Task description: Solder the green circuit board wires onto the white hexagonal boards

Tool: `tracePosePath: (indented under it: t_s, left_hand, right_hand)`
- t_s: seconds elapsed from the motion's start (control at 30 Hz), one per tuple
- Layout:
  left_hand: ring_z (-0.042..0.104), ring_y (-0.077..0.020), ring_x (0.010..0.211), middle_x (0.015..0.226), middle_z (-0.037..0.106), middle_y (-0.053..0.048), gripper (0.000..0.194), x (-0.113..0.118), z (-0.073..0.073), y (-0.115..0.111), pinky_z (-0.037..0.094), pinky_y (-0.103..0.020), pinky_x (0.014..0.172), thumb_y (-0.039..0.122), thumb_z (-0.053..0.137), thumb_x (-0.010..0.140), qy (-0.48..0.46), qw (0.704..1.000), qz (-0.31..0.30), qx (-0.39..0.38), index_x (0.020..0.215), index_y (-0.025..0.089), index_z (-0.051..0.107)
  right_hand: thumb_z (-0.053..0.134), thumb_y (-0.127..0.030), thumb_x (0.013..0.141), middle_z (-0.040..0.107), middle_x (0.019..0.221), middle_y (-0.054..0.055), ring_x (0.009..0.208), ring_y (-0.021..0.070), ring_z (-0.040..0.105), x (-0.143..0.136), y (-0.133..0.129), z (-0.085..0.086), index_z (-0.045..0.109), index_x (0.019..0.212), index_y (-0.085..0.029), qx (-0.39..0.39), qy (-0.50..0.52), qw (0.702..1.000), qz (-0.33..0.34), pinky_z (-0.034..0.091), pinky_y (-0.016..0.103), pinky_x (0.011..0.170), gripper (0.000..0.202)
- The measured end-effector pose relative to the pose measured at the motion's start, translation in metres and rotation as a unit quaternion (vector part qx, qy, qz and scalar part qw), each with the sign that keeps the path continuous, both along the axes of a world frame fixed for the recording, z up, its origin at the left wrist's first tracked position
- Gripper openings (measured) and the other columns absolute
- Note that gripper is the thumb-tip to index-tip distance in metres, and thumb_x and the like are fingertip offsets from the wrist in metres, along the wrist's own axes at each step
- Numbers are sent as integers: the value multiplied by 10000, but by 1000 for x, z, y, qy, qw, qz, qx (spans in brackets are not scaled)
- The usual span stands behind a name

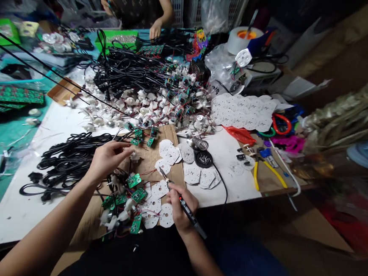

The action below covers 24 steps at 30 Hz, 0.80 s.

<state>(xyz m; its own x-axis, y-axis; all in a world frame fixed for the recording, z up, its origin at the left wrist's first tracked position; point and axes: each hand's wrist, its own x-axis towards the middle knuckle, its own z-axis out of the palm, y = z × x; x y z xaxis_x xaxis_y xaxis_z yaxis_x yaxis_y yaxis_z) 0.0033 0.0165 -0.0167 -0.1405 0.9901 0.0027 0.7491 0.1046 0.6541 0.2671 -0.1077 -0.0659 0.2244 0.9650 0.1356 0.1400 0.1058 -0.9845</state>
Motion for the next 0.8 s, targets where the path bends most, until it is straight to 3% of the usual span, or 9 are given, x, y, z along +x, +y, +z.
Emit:
tracePosePath:
  t_s: [0.17, 0.3, 0.37, 0.53, 0.67, 0.8]
  left_hand:
    - [576, -149, 591, 676, 680, -22, 402, 6, 3, 14, 444, -271, 572, 559, 816, 651, -209, 975, -8, -75, 739, 179, 718]
    - [674, -185, 722, 786, 754, -49, 358, 19, 5, 2, 530, -295, 685, 511, 843, 684, -266, 959, -60, -83, 788, 181, 751]
    - [678, -185, 728, 799, 767, -49, 289, 28, 3, -7, 528, -298, 694, 471, 818, 743, -230, 964, -108, -73, 810, 193, 780]
    - [668, -189, 775, 774, 764, -24, 80, 51, 0, -25, 491, -287, 711, 286, 748, 873, -42, 969, -237, -46, 837, 238, 801]
    - [661, -219, 847, 807, 769, -40, 76, 60, -4, -31, 477, -301, 723, 218, 722, 891, 61, 969, -235, -36, 891, 232, 796]
    - [621, -239, 837, 827, 761, -62, 121, 64, -8, -35, 459, -346, 756, 257, 687, 924, 129, 964, -230, -23, 868, 216, 787]
  right_hand:
    - [588, -319, 1013, 773, 725, 11, 527, 135, 718, 1, -2, 0, 787, 1059, -216, 9, 2, 1000, -11, 617, 231, 531, 228]
    - [578, -295, 1018, 776, 736, 4, 520, 128, 720, 4, -3, 2, 784, 1079, -227, 11, -1, 1000, -13, 616, 226, 536, 226]
    - [571, -297, 1018, 777, 736, 4, 516, 131, 719, 6, -2, 3, 783, 1088, -225, 10, -7, 1000, -17, 619, 231, 532, 234]
    - [566, -301, 1016, 778, 738, 9, 518, 134, 720, 10, -4, 4, 784, 1078, -220, 5, -23, 999, -23, 623, 237, 532, 241]
    - [566, -303, 1019, 775, 734, 7, 509, 132, 715, 10, -5, 5, 784, 1075, -221, 2, -20, 1000, -23, 621, 236, 530, 240]
    - [577, -310, 1017, 776, 746, 11, 514, 131, 716, 9, -5, 5, 784, 1063, -218, 1, -23, 1000, -18, 619, 234, 528, 231]
